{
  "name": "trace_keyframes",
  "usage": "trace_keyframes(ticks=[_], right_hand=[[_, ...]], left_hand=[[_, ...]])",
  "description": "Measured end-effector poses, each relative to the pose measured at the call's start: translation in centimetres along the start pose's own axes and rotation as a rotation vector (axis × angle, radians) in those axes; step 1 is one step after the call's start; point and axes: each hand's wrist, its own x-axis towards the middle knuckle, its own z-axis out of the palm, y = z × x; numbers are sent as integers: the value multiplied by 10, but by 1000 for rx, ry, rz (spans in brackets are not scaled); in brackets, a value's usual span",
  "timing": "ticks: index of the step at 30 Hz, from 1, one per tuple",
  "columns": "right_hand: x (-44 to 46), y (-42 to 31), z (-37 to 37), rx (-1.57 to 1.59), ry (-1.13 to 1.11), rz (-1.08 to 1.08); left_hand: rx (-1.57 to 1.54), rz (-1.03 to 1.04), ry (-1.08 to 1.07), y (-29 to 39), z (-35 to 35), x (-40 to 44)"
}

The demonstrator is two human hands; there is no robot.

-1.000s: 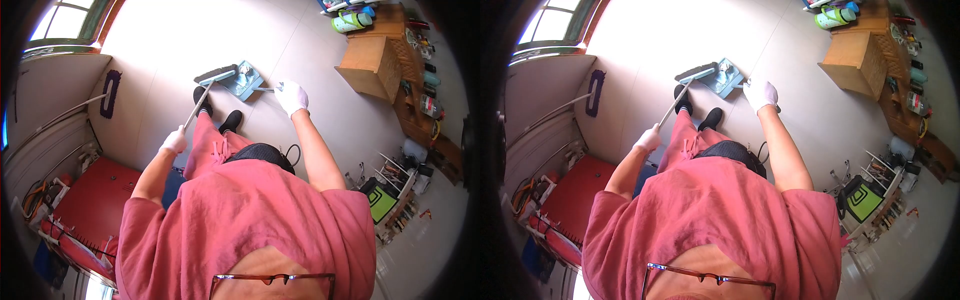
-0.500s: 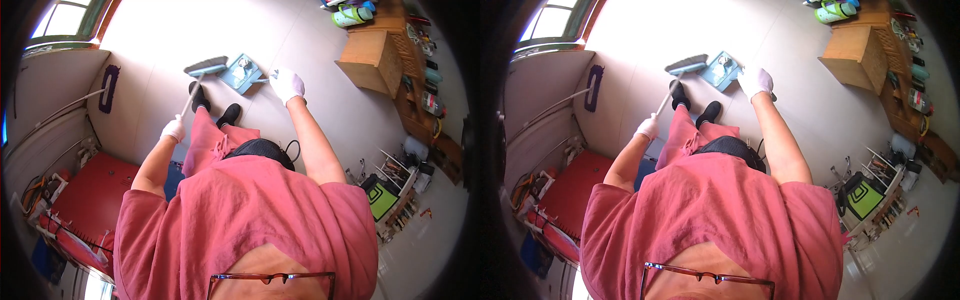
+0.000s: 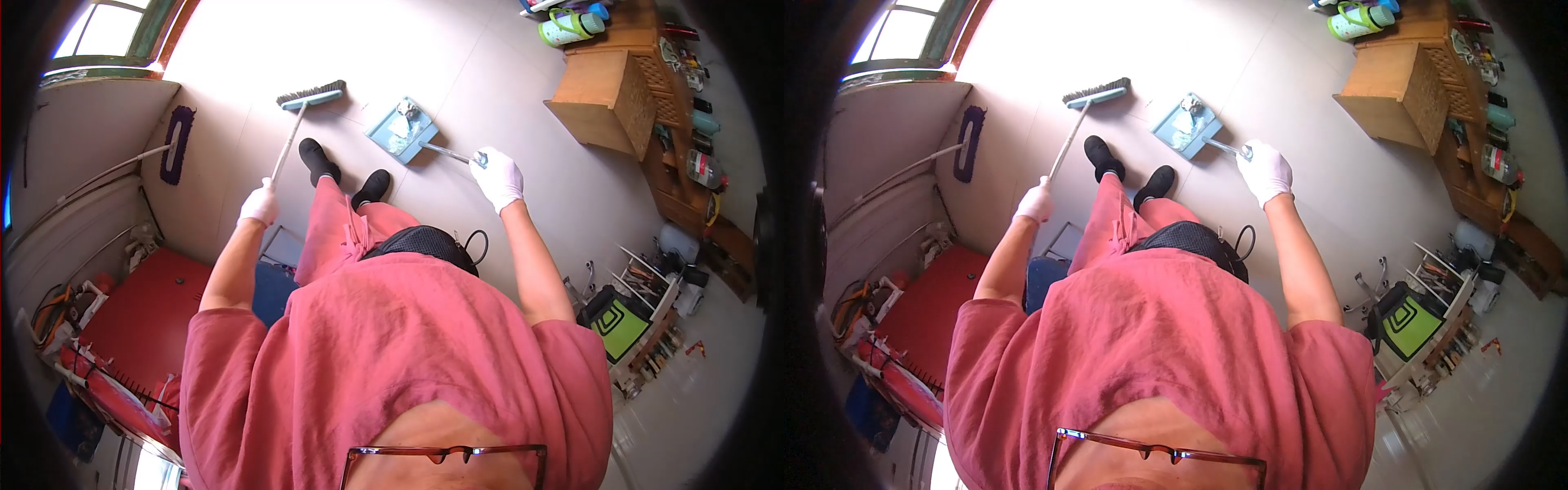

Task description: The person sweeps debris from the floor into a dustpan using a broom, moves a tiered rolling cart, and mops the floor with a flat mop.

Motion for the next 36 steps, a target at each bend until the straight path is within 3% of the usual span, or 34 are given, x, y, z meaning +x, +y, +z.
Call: trace_keyframes(ticks=[5, 6, 10, 13, 15, 19, 21, 23, 25, 28, 33, 36], right_hand=[[-1, 4, 18, -44, -31, 63], [-2, 2, 17, -53, -39, 72], [-2, 8, 16, -47, -31, 98], [0, 9, 16, -60, -45, 96], [-1, 8, 17, -44, -24, 69], [3, 3, 16, -36, -22, 80], [3, 1, 15, -45, -24, 88], [4, 2, 15, -60, -24, 87], [1, 5, 15, -44, -24, 85], [-13, 21, 11, 4, -1, 94], [-51, 71, 10, 91, -3, 202], [-74, 91, 14, 178, -15, 238]], left_hand=[[104, 75, -164, 33, 57, -14], [147, 145, -111, 36, 62, -21], [-100, 9, -262, 52, 5, -81], [25, 210, 28, 8, 13, -65], [53, 104, 27, 16, 5, -49], [211, 248, 227, 21, 50, 1], [120, 116, -66, 46, 59, -9], [143, 217, -99, 38, 79, -13], [24, 227, -199, 41, 52, -44], [-175, 170, -166, 33, 29, -80], [-19, 203, 61, 6, 8, -62], [-39, 34, -51, 50, -13, -43]])
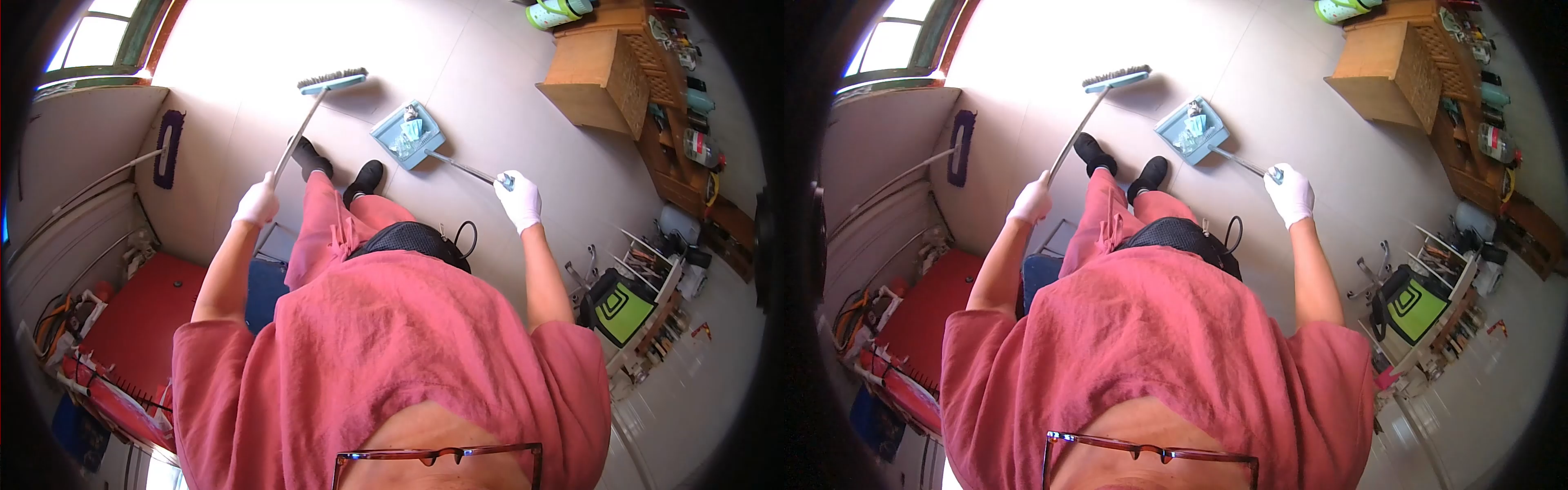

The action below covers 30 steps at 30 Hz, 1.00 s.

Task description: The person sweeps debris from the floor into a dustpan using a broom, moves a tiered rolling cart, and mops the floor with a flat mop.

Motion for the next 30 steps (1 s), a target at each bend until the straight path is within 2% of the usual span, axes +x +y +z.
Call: trace_keyframes(ticks=[3, 4, 7, 10, 13, 14, 17, 19, 20, 23, 25, 27, 30], right_hand=[[-7, 19, 19, -25, 22, 19], [-11, 6, 18, -100, 3, -5], [-8, -15, 17, -179, -23, 47], [0, -19, 14, -189, -27, 74], [0, -18, 14, -186, -22, 68], [-1, -16, 15, -187, -22, 64], [-8, -10, 20, -215, -7, 52], [-24, 1, 18, -115, 12, 52], [-35, 7, 18, -63, 21, 53], [-66, 28, 24, 0, 58, 87], [-81, 39, 39, -46, 43, 107], [-87, 36, 54, -148, 26, 135], [-92, 31, 58, -109, 47, 191]], left_hand=[[91, 43, 70, -23, 64, 63], [253, 88, 115, -14, 79, 54], [261, 77, -59, -7, 113, 34], [264, 210, -180, -7, 95, 2], [134, 264, -63, -33, 77, -21], [62, 191, -79, -36, 65, -28], [215, 231, 49, -51, 53, -2], [211, 194, 94, -40, 44, 14], [192, 157, 35, -30, 39, 21], [244, 181, 111, -34, 66, 45], [294, 157, 37, -34, 88, 44], [309, 227, 11, -38, 114, 38], [343, 300, -171, -31, 114, 18]])
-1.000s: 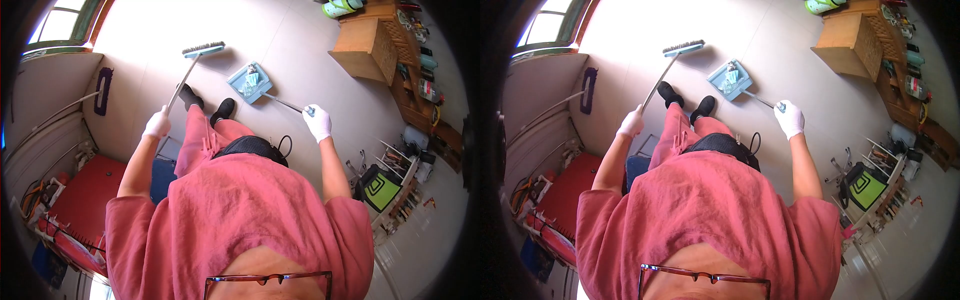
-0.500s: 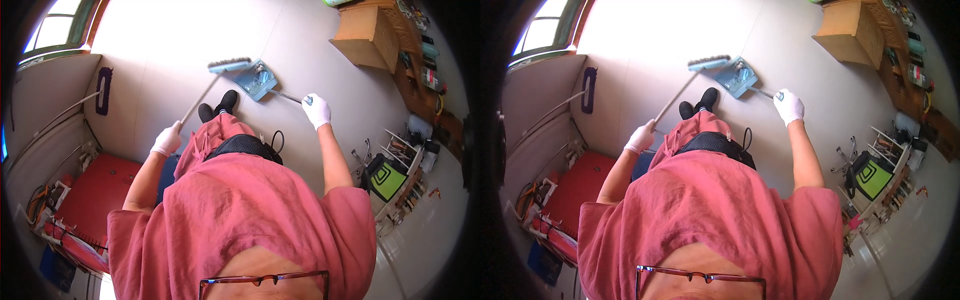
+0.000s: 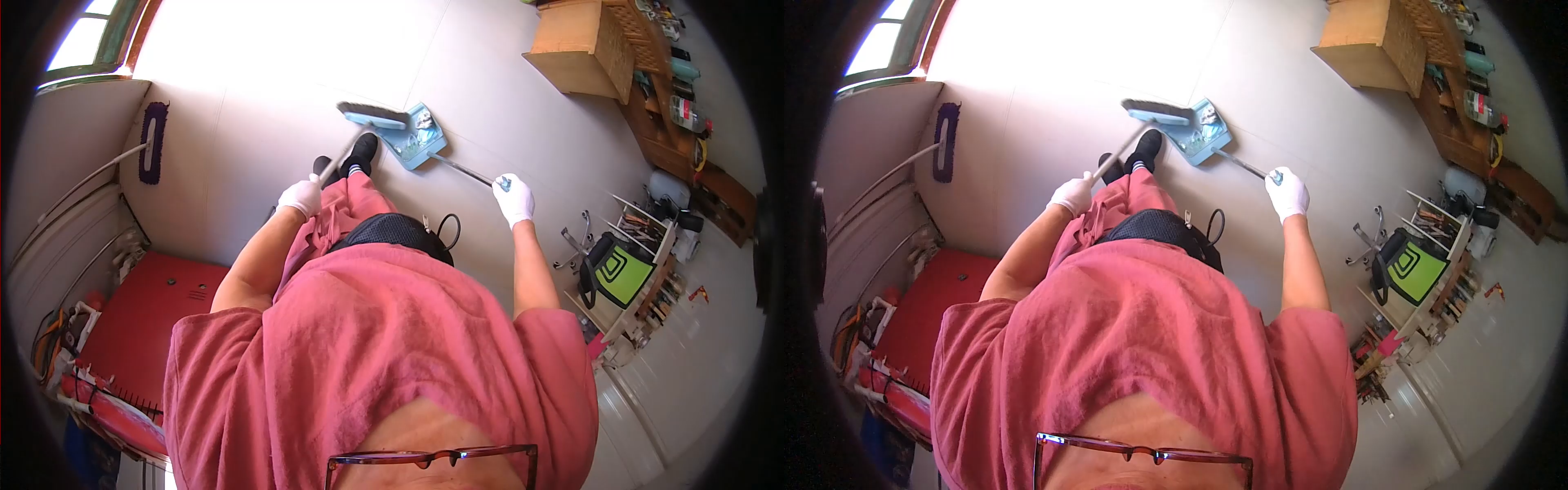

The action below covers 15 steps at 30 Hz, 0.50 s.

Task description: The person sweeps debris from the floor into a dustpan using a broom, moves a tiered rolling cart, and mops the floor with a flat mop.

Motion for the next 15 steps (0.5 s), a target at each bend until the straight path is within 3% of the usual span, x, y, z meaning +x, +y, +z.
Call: trace_keyframes(ticks=[3, 7, 8, 9, 13, 15], right_hand=[[-1, 18, 4, 85, -20, -24], [4, 42, 10, 405, -229, -37], [6, 38, 11, 458, -289, 44], [6, 34, 7, 505, -343, 131], [13, 26, -7, 379, -294, 144], [21, 22, -6, 400, -281, 99]], left_hand=[[-198, 8, -54, -4, -14, -35], [-396, -31, 115, -44, -1, -81], [-386, 56, 249, -73, 23, -83], [-505, -54, 234, -81, 21, -101], [-883, -387, 199, -103, 6, -171], [-975, -480, 269, -142, 40, -179]])
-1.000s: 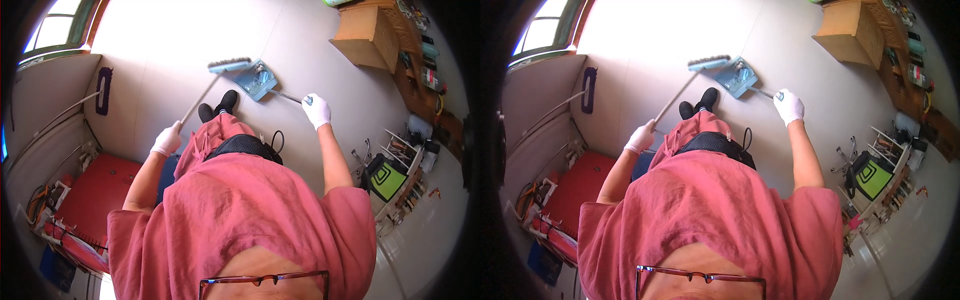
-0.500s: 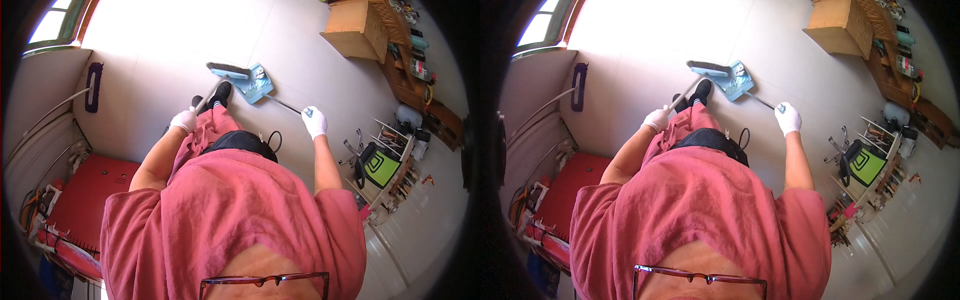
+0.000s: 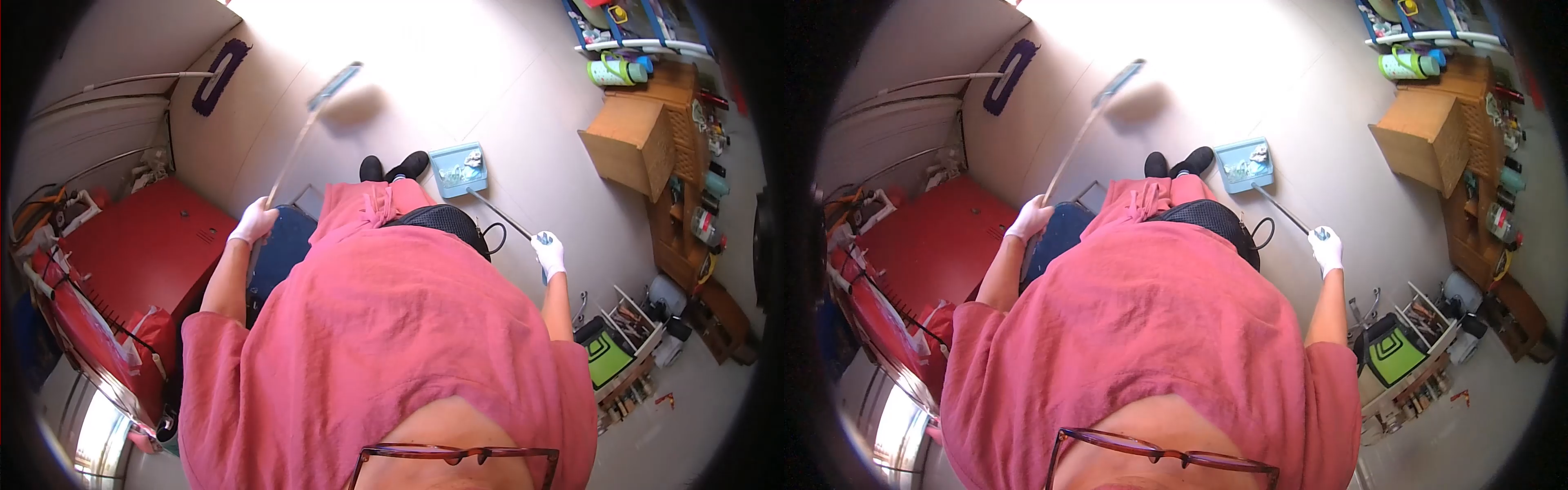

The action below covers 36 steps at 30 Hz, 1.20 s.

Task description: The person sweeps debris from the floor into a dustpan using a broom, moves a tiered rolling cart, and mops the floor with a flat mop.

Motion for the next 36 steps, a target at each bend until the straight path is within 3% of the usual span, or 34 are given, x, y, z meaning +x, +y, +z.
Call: trace_keyframes(ticks=[8, 14, 18, 22, 24, 25, 26, 28, 31, 36], right_hand=[[-37, -42, -14, 37, 64, -198], [-65, -81, -1, 195, 133, -286], [-89, -111, 0, 228, 105, -332], [-72, -148, 13, 293, 64, -395], [-39, -181, 35, 378, -33, -394], [-28, -202, 43, 417, -57, -367], [-22, -222, 44, 356, -60, -408], [4, -242, 39, 234, -163, -517], [11, -298, 43, 144, -232, -588], [37, -382, 84, -101, -400, -731]], left_hand=[[-718, -309, 202, -114, -11, 27], [-1296, -459, 35, -160, 1, 41], [-1509, -426, -67, -143, 13, 25], [-1601, -466, -131, -128, 28, 32], [-1469, -192, -122, -125, 46, 43], [-1389, -181, -60, -100, 44, 28], [-1317, -186, 5, -69, 44, 11], [-1520, -372, -13, -45, 42, 1], [-1337, -473, 73, -10, 49, -13], [-1429, -390, 175, 14, 72, -51]])
